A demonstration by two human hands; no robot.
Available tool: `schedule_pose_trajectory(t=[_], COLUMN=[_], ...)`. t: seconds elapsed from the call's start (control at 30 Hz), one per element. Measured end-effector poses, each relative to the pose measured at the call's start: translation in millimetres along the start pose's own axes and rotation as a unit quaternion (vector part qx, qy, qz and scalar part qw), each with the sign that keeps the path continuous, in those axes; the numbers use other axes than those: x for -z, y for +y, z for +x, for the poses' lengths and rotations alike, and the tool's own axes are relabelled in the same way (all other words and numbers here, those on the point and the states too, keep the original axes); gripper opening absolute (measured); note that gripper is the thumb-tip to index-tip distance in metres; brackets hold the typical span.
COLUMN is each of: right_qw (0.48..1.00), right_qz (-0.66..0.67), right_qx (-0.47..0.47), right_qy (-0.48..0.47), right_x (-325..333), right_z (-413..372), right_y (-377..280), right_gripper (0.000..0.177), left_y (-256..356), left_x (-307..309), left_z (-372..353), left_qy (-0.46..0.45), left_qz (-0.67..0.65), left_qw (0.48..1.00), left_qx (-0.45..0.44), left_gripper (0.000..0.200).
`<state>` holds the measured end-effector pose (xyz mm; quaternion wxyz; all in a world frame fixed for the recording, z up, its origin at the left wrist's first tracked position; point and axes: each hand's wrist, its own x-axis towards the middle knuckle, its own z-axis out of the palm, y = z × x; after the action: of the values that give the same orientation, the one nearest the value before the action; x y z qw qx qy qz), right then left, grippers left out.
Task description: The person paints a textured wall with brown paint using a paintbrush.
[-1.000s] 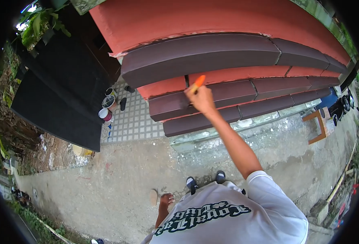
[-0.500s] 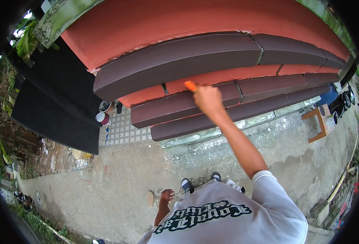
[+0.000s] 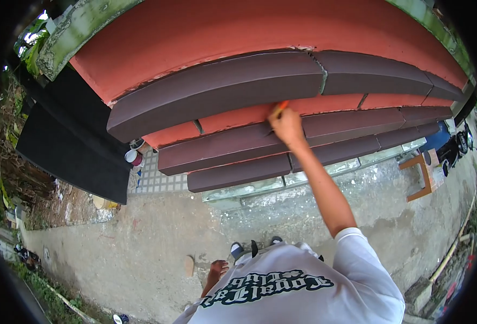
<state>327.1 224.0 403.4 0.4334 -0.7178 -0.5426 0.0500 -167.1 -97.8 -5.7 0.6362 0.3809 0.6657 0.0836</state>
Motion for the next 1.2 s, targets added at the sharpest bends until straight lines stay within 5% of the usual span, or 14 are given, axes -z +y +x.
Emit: schedule_pose_trajectory(t=[0.07, 0.13, 0.23, 0.37, 0.53, 0.67, 0.9, 1.07, 1.2], right_qw=[0.998, 0.991, 0.977, 0.961, 0.986, 0.984, 0.997, 0.984, 0.970], right_qz=[-0.030, -0.119, -0.173, -0.219, -0.003, 0.155, -0.053, -0.156, -0.218], right_qx=[0.036, 0.034, 0.104, 0.166, 0.160, 0.077, 0.050, 0.083, 0.109], right_qy=[0.048, 0.045, 0.062, -0.041, -0.044, -0.049, 0.027, 0.030, -0.014], right_x=[31, 52, 46, -11, -57, -67, 37, 64, 40], right_z=[10, 17, 14, -6, -28, -24, 19, 25, 14], right_y=[24, 30, 17, -27, -88, -63, 41, 31, 6], right_gripper=[0.028, 0.025, 0.022, 0.015, 0.019, 0.030, 0.032, 0.026, 0.020], left_y=[8, 11, 36, 58, 63, 41, -20, -28, -22], left_x=[-6, -3, -8, -17, -26, -26, -7, 8, 23], left_z=[-16, 18, 17, 9, -2, -15, -11, -10, 6], left_qy=[0.010, -0.011, 0.031, 0.062, 0.075, 0.078, 0.041, 0.008, 0.029], left_qz=[-0.009, -0.149, -0.155, -0.165, -0.179, -0.184, -0.174, -0.026, -0.204], left_qw=[1.000, 0.984, 0.981, 0.981, 0.980, 0.976, 0.977, 0.999, 0.974], left_qx=[-0.025, 0.101, 0.110, 0.078, 0.049, 0.082, 0.116, 0.047, 0.096], left_gripper=[0.043, 0.043, 0.042, 0.039, 0.037, 0.040, 0.044, 0.043, 0.042])
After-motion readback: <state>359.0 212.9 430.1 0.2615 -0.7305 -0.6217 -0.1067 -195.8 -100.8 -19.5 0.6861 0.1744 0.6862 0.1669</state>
